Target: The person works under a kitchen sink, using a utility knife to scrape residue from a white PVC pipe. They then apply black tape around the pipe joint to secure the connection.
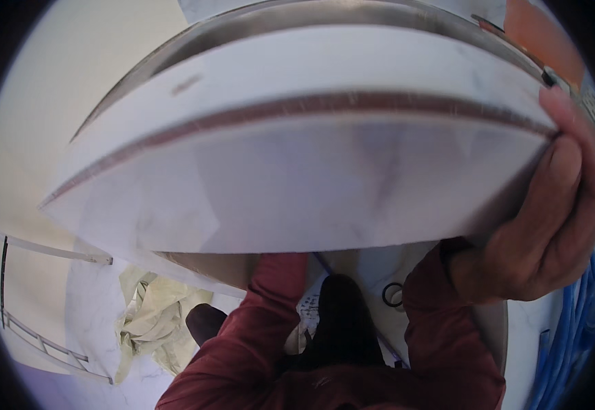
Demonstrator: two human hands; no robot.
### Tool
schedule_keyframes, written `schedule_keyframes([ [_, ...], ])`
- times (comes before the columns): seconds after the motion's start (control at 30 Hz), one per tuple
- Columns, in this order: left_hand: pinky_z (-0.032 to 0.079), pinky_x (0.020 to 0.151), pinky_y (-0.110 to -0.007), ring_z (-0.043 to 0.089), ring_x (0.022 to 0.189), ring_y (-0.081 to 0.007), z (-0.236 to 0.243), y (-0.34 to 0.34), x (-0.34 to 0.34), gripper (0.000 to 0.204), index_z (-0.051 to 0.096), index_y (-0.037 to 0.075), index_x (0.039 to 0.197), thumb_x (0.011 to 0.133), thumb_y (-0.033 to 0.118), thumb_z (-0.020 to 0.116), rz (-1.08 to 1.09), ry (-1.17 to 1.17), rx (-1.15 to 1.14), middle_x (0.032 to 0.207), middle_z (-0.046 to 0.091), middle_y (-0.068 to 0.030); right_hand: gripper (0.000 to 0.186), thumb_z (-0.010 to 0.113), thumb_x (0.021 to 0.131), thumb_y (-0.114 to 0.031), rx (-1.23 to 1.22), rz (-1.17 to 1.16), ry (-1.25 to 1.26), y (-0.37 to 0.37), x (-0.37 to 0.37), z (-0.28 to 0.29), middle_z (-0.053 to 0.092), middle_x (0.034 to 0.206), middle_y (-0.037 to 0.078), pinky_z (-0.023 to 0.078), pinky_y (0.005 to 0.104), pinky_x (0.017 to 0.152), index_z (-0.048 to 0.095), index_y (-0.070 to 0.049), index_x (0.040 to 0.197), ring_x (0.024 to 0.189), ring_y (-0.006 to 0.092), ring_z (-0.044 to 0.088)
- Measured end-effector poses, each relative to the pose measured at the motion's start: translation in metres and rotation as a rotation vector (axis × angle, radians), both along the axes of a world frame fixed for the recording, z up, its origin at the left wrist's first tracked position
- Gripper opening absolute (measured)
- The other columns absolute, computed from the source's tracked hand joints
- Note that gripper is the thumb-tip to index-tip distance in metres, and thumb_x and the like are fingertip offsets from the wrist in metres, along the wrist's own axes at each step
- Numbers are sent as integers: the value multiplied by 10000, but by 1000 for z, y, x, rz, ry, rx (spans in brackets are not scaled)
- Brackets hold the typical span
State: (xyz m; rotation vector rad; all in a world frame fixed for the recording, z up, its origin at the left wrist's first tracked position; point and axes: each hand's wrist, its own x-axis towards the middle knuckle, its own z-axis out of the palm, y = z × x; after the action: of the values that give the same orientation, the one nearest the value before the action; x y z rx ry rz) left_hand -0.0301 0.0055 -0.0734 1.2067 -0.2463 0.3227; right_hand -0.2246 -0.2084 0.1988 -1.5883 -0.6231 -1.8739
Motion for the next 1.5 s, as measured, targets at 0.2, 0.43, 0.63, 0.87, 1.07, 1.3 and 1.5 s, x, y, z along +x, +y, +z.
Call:
schedule_keyframes([
  [0.2,233,1177,-404,385,1381,-275,8,13,4,799,374,5,1476,1000,637,258,-63,-100,-51,1505,421,-144,226,568,963,-85,-150,-299,-10,10,-17,-32,666,1058,190,523,381,845,636,20,1150,973,271,650],
  [0.43,227,1180,-402,382,1384,-274,25,15,20,827,369,8,1481,1003,668,229,-199,-291,-137,1509,417,-140,246,601,936,-104,-250,-338,-15,19,-24,-81,636,1027,181,509,405,771,641,-36,1169,905,312,633],
  [0.63,293,1139,-400,436,1326,-316,34,18,-46,565,383,-53,1444,1066,367,374,-63,-231,229,1445,445,-220,276,630,913,-121,-410,-183,114,7,-16,-233,610,1000,173,497,426,707,644,-85,1186,846,347,619],
  [0.87,295,1148,-395,417,1347,-302,29,-13,-69,673,280,-35,1500,1059,472,324,119,-393,200,1472,423,-200,293,517,950,-264,-298,-382,1694,-145,-72,-592,604,1095,227,508,508,902,604,-105,1180,1081,415,583],
  [1.07,349,1113,-403,472,1304,-293,10,13,-7,577,383,-7,1448,1029,380,473,49,-301,111,1386,514,-184,313,620,913,-342,-51,-449,1795,-151,-82,-689,588,1036,199,511,485,870,629,-118,1132,1036,402,597],
  [1.3,514,886,-331,644,978,-221,-81,23,-69,332,477,-58,1251,958,89,533,326,-199,131,1131,642,-175,273,612,909,-315,-19,-455,1837,-140,-80,-695,590,1064,199,527,489,848,640,-101,1075,1029,389,628],
  [1.5,536,777,-297,640,893,-160,-245,7,-154,194,595,52,1148,962,100,575,-68,239,198,987,658,-78,178,676,889,-215,402,-113,1723,-162,-93,-708,657,858,93,522,381,703,652,-57,969,802,254,645],
])
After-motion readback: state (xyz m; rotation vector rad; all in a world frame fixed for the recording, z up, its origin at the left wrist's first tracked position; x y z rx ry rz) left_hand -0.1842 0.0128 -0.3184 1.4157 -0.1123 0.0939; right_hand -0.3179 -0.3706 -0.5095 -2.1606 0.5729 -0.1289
